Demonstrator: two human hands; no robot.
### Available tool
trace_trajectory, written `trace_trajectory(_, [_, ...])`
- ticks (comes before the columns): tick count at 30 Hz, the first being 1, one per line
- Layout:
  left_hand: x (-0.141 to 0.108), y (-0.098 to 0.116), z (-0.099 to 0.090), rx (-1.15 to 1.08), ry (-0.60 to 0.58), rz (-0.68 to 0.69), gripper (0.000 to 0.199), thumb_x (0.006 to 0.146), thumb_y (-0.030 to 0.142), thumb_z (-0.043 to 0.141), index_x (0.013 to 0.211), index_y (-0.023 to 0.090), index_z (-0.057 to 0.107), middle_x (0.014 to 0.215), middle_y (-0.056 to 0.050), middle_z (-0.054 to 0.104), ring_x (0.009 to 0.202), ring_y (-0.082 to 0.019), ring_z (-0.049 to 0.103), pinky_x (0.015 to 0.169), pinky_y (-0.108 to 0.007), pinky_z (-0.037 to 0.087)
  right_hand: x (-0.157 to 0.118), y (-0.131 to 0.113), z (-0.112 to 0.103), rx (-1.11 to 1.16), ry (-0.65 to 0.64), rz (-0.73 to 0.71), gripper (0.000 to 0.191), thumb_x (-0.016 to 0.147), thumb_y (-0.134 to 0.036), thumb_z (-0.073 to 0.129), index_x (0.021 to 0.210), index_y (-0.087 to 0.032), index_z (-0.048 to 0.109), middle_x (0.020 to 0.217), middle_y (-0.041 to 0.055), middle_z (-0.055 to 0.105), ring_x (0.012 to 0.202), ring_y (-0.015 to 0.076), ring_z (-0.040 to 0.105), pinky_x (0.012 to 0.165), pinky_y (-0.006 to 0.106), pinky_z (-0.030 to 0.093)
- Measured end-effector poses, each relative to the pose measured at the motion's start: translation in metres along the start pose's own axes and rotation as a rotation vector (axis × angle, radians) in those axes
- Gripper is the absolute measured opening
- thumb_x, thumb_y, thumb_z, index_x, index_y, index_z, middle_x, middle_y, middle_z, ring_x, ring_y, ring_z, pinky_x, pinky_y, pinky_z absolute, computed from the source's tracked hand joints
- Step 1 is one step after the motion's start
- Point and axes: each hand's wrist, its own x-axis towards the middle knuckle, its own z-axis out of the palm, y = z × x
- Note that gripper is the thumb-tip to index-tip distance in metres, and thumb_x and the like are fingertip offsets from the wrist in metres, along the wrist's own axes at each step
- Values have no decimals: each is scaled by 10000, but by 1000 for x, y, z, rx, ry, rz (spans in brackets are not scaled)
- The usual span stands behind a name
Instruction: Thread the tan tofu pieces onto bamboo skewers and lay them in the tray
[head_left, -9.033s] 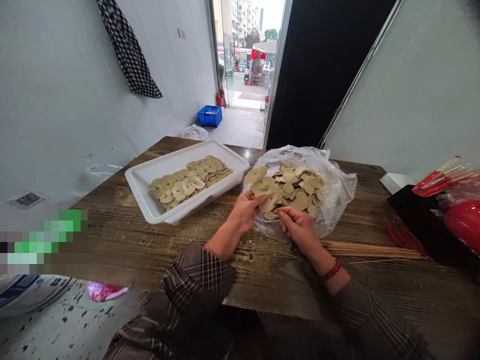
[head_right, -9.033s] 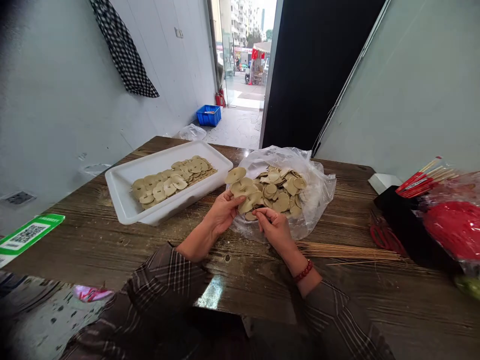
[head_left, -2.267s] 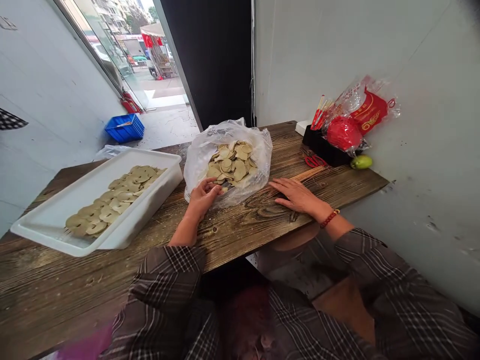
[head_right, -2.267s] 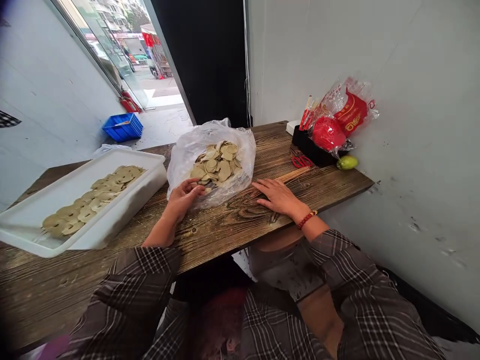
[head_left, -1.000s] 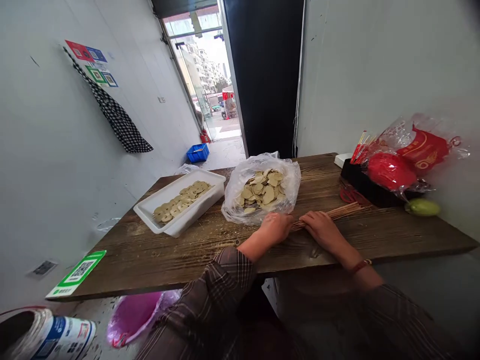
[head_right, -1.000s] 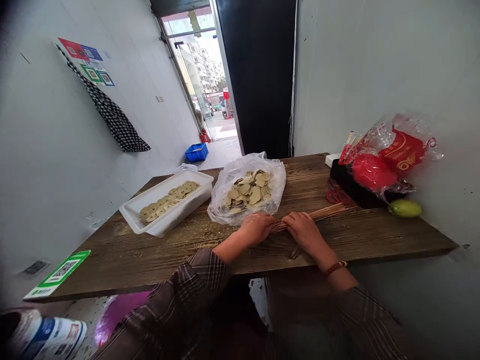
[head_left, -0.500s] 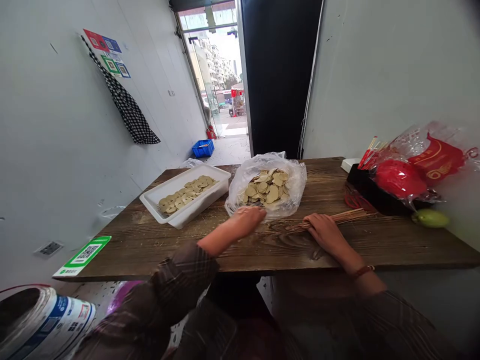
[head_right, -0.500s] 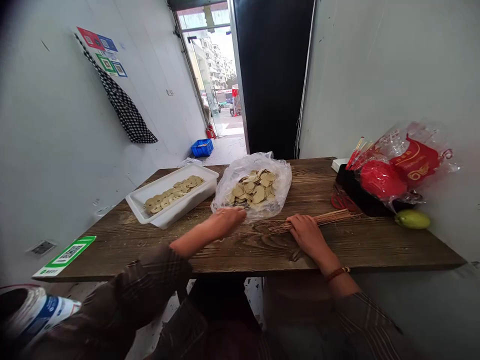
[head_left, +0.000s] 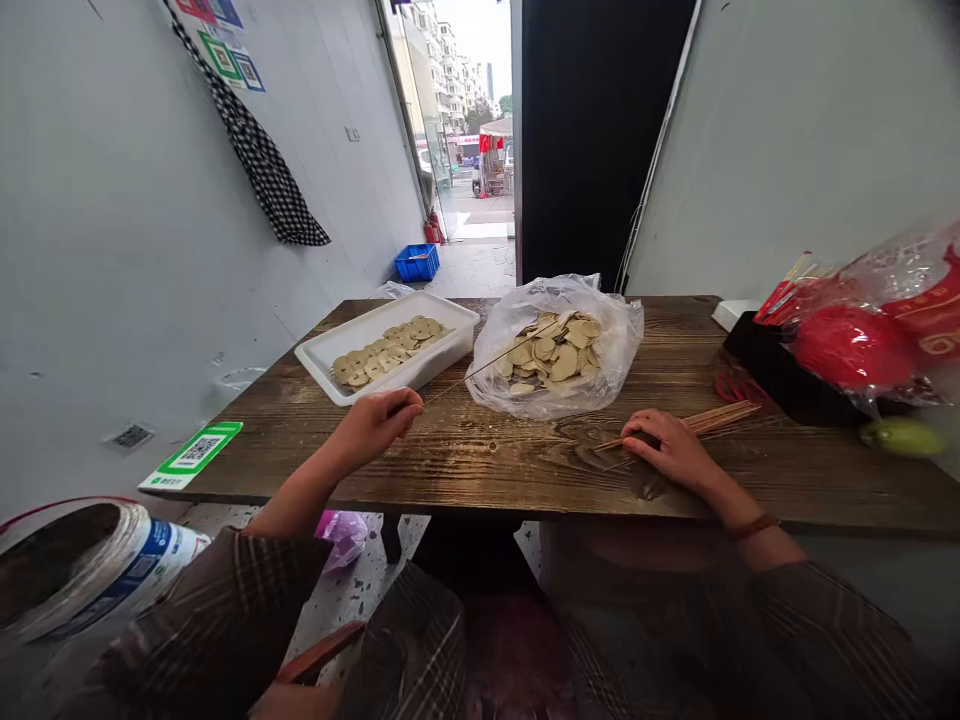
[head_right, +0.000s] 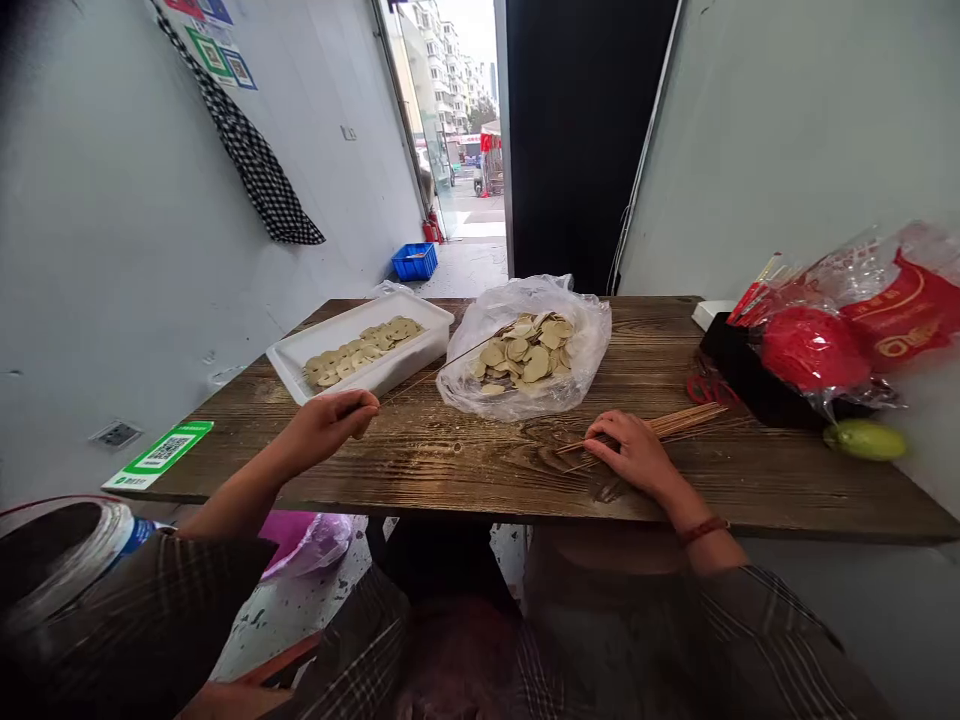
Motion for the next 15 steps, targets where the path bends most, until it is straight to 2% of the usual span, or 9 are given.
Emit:
trace_trajectory(4, [-11, 5, 14, -210, 0, -79, 310, 841, 490, 527, 770, 189, 556, 599, 41, 496, 585, -125, 479, 597, -237, 397, 4, 9, 4, 10, 4, 8, 188, 906, -395, 594, 840, -236, 669, 996, 58, 677, 927, 228, 609, 850, 370, 433])
trace_trajectory(7, [-14, 9, 23, -280, 8, -78, 334, 826, 504, 539, 712, 190, 538, 601, 38, 488, 588, -123, 455, 595, -238, 382, 6, 4, 4, -23, 34, 22, 182, 908, -384, 607, 857, -213, 645, 958, 69, 664, 927, 233, 601, 857, 371, 436])
trace_trajectory(9, [-14, 10, 30, -279, 21, -59, 345, 814, 514, 557, 691, 191, 544, 608, 36, 488, 603, -127, 448, 610, -240, 380, 6, -7, 3, -48, 44, 35, 182, 930, -367, 585, 889, -197, 635, 954, 76, 658, 929, 228, 595, 855, 363, 441])
trace_trajectory(11, [-13, 7, 39, -262, 40, -65, 345, 811, 523, 567, 707, 194, 569, 614, 34, 500, 622, -135, 454, 621, -243, 378, 7, -23, 1, -99, 79, 41, 168, 940, -336, 579, 998, -190, 639, 1049, 96, 656, 1004, 234, 587, 887, 372, 433])
trace_trajectory(15, [-8, -1, 59, -294, 6, -94, 364, 832, 549, 563, 752, 195, 582, 639, 28, 541, 669, -150, 494, 679, -252, 395, 16, -64, 6, -172, 114, -58, 340, 887, -383, 668, 1163, -194, 609, 1210, 118, 630, 1143, 264, 541, 992, 431, 370])
